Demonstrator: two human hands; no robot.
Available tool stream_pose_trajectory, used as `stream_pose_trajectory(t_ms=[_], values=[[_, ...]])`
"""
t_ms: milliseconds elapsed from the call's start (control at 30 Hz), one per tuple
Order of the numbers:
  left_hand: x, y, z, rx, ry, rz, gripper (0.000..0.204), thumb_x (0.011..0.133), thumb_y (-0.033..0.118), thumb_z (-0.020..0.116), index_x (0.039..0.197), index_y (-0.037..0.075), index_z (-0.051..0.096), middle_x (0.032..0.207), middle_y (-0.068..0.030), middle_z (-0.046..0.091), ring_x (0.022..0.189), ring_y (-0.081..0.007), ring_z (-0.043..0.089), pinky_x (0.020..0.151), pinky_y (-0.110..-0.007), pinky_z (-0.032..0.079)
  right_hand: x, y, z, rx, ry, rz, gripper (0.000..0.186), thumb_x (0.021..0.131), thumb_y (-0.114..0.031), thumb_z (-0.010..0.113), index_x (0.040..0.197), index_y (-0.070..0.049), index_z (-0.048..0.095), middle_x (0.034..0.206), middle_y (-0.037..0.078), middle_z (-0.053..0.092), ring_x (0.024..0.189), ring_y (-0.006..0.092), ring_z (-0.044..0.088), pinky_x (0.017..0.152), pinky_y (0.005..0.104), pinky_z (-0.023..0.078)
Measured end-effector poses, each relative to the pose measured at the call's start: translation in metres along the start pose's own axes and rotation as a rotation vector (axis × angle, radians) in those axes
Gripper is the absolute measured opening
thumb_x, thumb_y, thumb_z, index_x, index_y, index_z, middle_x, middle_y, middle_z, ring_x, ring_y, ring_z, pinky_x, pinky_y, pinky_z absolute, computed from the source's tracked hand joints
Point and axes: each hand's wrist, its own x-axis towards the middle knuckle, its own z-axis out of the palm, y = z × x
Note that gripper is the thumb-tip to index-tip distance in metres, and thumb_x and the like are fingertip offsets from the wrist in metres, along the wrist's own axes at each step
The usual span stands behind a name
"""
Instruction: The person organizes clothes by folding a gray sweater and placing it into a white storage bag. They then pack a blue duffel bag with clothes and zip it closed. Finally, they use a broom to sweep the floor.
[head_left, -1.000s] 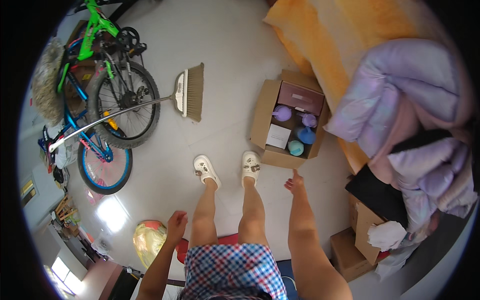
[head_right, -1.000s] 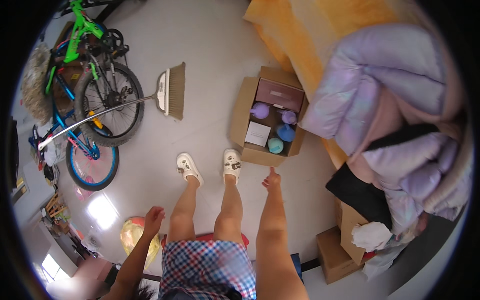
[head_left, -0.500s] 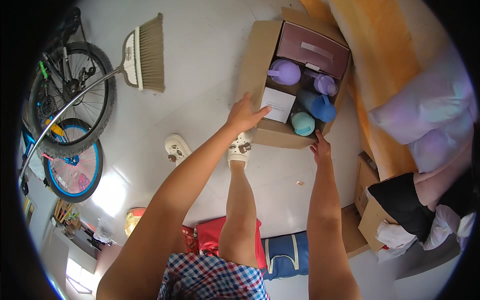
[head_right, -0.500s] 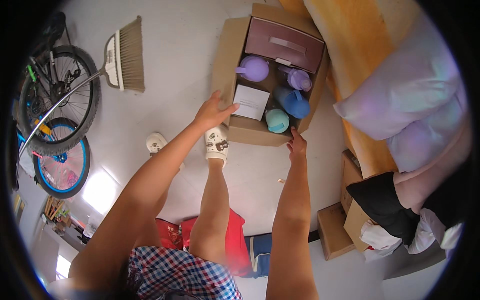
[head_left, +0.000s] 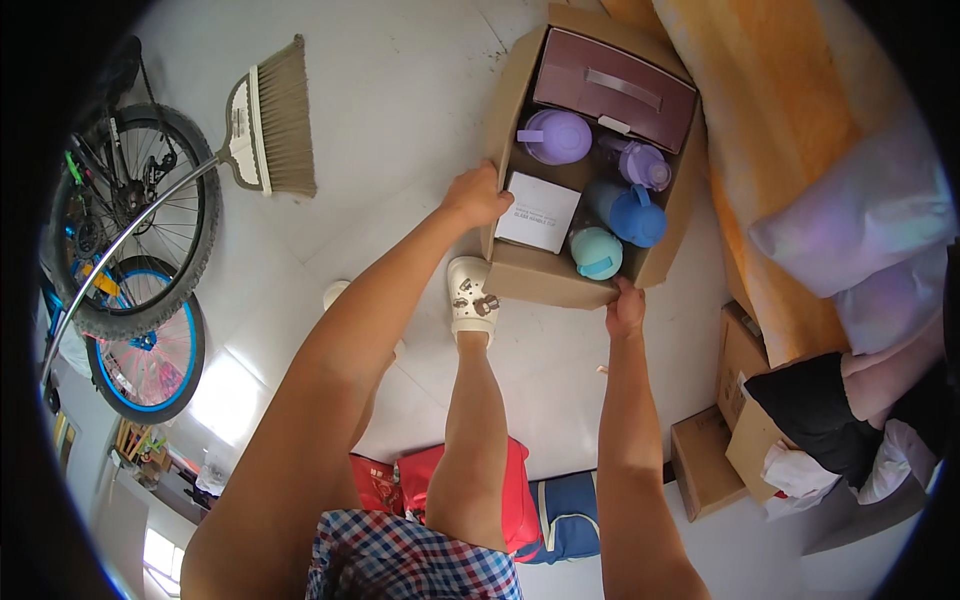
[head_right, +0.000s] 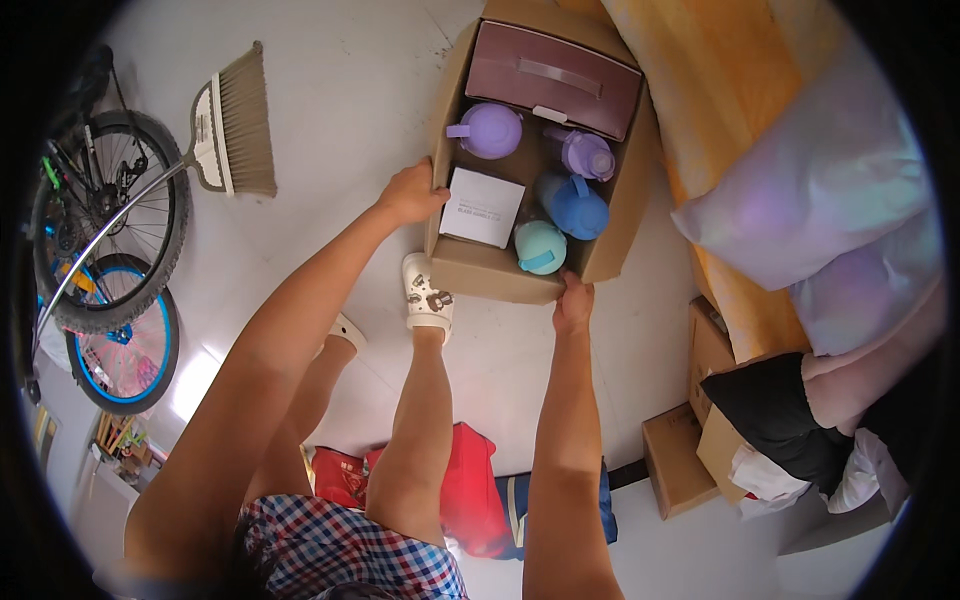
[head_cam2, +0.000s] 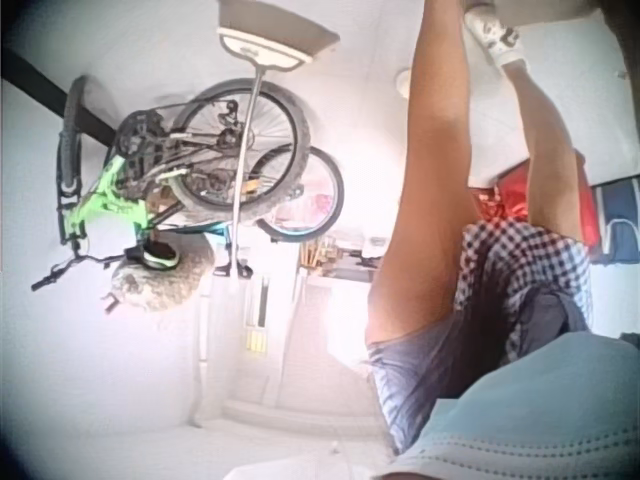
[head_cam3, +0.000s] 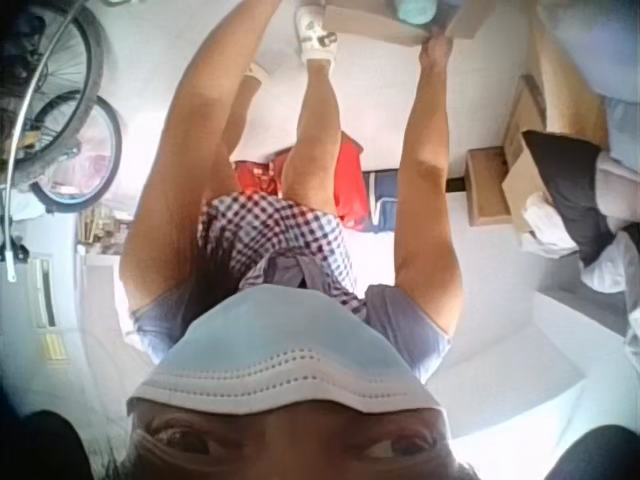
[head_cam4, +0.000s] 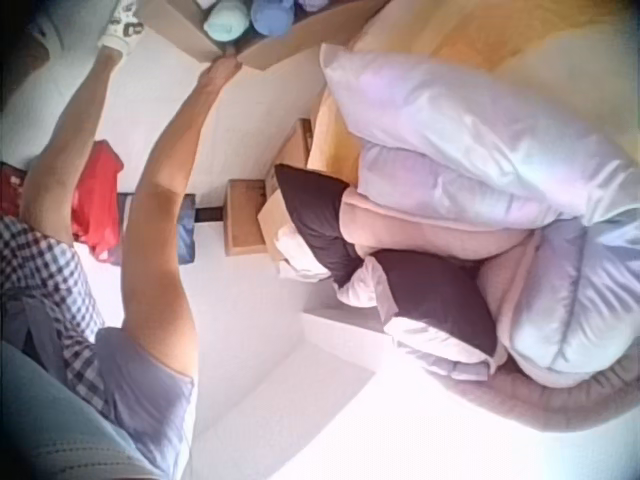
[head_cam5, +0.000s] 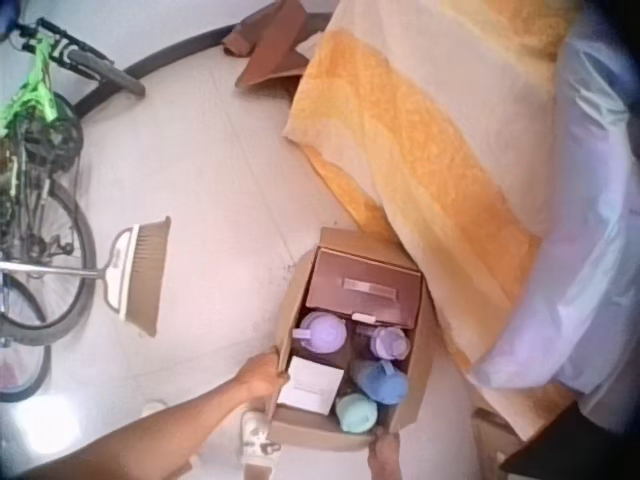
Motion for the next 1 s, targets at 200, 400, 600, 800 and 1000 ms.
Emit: stream_pose_trajectory(t_ms=[200, 400, 600, 800, 1000], values=[[-0.026, -0.006, -0.021, -0.107, -0.035, 0.135, 0.036, 0.078, 0.018, 0.053, 0.106, -0.003, 0.049, 0.098, -0.0247, 0.058, 0.094, -0.0392, 0.055, 0.082, -0.043, 0.044, -0.04, -0.001, 0.007, 0.049, -0.001, -0.038, 0.024, 0.076, 0.003, 0.053, 0.1, 0.002, 0.056, 0.097, 0.007, 0.06, 0.088, 0.0171, 0.055, 0.078, 0.028, 0.043], [-0.081, -0.031, -0.032, -0.229, -0.02, 0.087, 0.036, 0.077, 0.016, 0.051, 0.11, 0.0, 0.048, 0.097, -0.0245, 0.058, 0.094, -0.0408, 0.054, 0.082, -0.045, 0.043, -0.073, -0.003, 0.011, -0.081, 0.014, -0.017, 0.024, 0.074, 0.002, 0.056, 0.098, 0.003, 0.055, 0.097, 0.008, 0.059, 0.087, 0.0177, 0.055, 0.08, 0.0285, 0.042], [-0.154, -0.063, -0.062, -0.337, 0.08, -0.022, 0.04, 0.075, 0.015, 0.05, 0.111, -0.002, 0.046, 0.086, -0.0257, 0.059, 0.083, -0.0429, 0.055, 0.072, -0.046, 0.045, -0.123, -0.027, 0.055, -0.153, -0.069, -0.008, 0.016, 0.072, 0.001, 0.057, 0.087, 0.004, 0.058, 0.084, 0.005, 0.059, 0.079, 0.0134, 0.054, 0.074, 0.026, 0.041], [-0.182, -0.096, -0.139, -0.497, 0.141, -0.108, 0.035, 0.077, 0.016, 0.049, 0.109, 0.001, 0.048, 0.076, -0.0207, 0.059, 0.071, -0.0334, 0.06, 0.065, -0.04, 0.046, -0.146, -0.054, 0.139, -0.267, -0.168, -0.046, 0.009, 0.073, 0.002, 0.055, 0.08, 0.004, 0.061, 0.081, 0.005, 0.06, 0.074, 0.0135, 0.055, 0.07, 0.0274, 0.043], [-0.111, -0.185, -0.266, -0.719, 0.247, -0.084, 0.025, 0.081, 0.01, 0.047, 0.104, 0.001, 0.05, 0.072, -0.0091, 0.059, 0.049, -0.0157, 0.055, 0.043, -0.029, 0.046, -0.126, -0.086, 0.325, -0.33, -0.272, -0.207, 0.014, 0.074, -0.006, 0.06, 0.065, -0.001, 0.05, 0.068, 0.003, 0.048, 0.064, 0.0105, 0.042, 0.055, 0.0282, 0.035]])
